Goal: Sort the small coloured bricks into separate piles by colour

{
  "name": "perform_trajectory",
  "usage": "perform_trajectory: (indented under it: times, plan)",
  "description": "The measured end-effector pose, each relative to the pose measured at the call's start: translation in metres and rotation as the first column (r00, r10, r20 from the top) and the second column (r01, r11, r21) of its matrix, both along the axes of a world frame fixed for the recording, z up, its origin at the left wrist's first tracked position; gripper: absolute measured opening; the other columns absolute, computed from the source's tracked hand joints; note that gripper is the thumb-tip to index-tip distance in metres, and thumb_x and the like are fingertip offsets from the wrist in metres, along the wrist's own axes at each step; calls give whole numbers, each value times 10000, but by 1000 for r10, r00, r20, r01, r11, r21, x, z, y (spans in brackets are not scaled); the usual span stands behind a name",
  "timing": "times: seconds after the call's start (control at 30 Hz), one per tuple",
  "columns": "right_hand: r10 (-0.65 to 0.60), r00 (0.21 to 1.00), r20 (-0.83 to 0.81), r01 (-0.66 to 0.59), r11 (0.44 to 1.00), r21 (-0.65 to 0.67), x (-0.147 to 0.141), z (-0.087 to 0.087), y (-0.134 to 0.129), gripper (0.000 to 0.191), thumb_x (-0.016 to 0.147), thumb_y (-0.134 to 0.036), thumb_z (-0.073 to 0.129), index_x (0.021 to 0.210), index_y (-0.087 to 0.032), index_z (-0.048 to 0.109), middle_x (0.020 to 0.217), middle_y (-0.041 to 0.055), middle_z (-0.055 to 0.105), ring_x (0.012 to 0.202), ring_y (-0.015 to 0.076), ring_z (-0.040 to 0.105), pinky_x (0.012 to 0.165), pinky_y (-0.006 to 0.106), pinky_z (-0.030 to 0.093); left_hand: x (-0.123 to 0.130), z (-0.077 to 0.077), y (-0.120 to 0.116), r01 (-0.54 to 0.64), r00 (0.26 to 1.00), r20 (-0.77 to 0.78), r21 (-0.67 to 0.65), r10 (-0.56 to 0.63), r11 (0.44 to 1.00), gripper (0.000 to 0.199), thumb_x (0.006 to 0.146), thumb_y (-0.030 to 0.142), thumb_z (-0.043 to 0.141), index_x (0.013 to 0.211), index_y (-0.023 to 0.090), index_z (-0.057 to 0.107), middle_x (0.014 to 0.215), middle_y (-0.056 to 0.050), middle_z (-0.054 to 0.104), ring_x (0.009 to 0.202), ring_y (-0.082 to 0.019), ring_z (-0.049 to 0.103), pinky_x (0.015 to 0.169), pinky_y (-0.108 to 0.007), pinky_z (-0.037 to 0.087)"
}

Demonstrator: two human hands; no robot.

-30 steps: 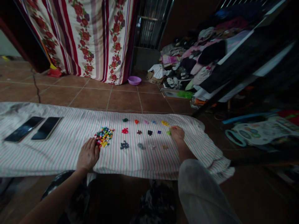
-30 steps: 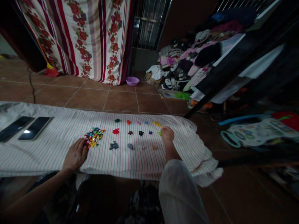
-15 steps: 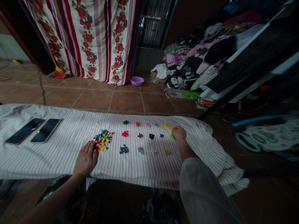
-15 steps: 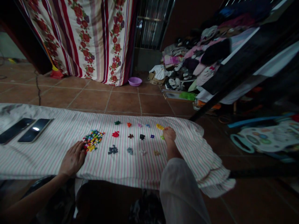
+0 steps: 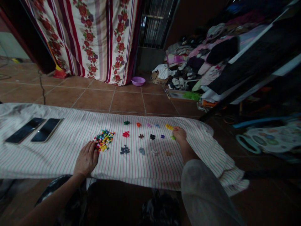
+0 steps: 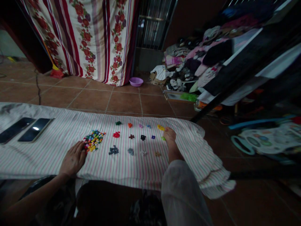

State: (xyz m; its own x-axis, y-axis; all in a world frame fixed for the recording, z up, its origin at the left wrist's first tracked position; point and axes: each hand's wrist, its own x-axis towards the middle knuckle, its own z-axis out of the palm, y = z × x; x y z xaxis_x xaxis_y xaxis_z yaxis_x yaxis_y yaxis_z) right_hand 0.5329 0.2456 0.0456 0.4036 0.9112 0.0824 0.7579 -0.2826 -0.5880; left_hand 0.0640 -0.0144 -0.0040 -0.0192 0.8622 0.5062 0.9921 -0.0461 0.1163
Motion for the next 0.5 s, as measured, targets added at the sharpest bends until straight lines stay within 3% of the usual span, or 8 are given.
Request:
perform_trajectory:
  times: [0.17,0.27,0.4,0.5]
  plan:
    - [-19,999,-50,22,998,65,-21,22,-16,285,787,-165,511,953,-145,742,924,120,720,930,239,651,877,335,480,0,-2,0,-19,999,32,-32,20,999,450,941,323,347,1300,99,501,1293,-178,599,1296,-297,499,1072,-483,430]
    - [155,952,-263,-97,970,222,-57,38,-47,299,816,-258,509,1005,-147,712,932,107,715,865,213,645,818,317,501,0,-3,0,-33,999,42,-39,34,999,455,941,323,343,1306,99,495,1303,-187,591,1297,-302,496,1066,-493,437]
    - [534,664,-523,-353,841,410,-120,71,-126,340,868,-453,543,1002,-176,688,829,69,697,676,164,606,645,293,511,1,-2,1,-48,997,64,-48,51,998,455,939,327,334,1303,111,500,1307,-182,589,1296,-300,497,1068,-497,433]
    - [755,366,-544,-565,645,514,-158,109,-203,321,934,-481,522,1059,-233,683,852,46,692,694,153,605,643,293,519,3,-3,1,-51,996,72,-42,54,998,455,941,324,325,1274,82,519,1290,-194,596,1293,-302,498,1082,-484,420]
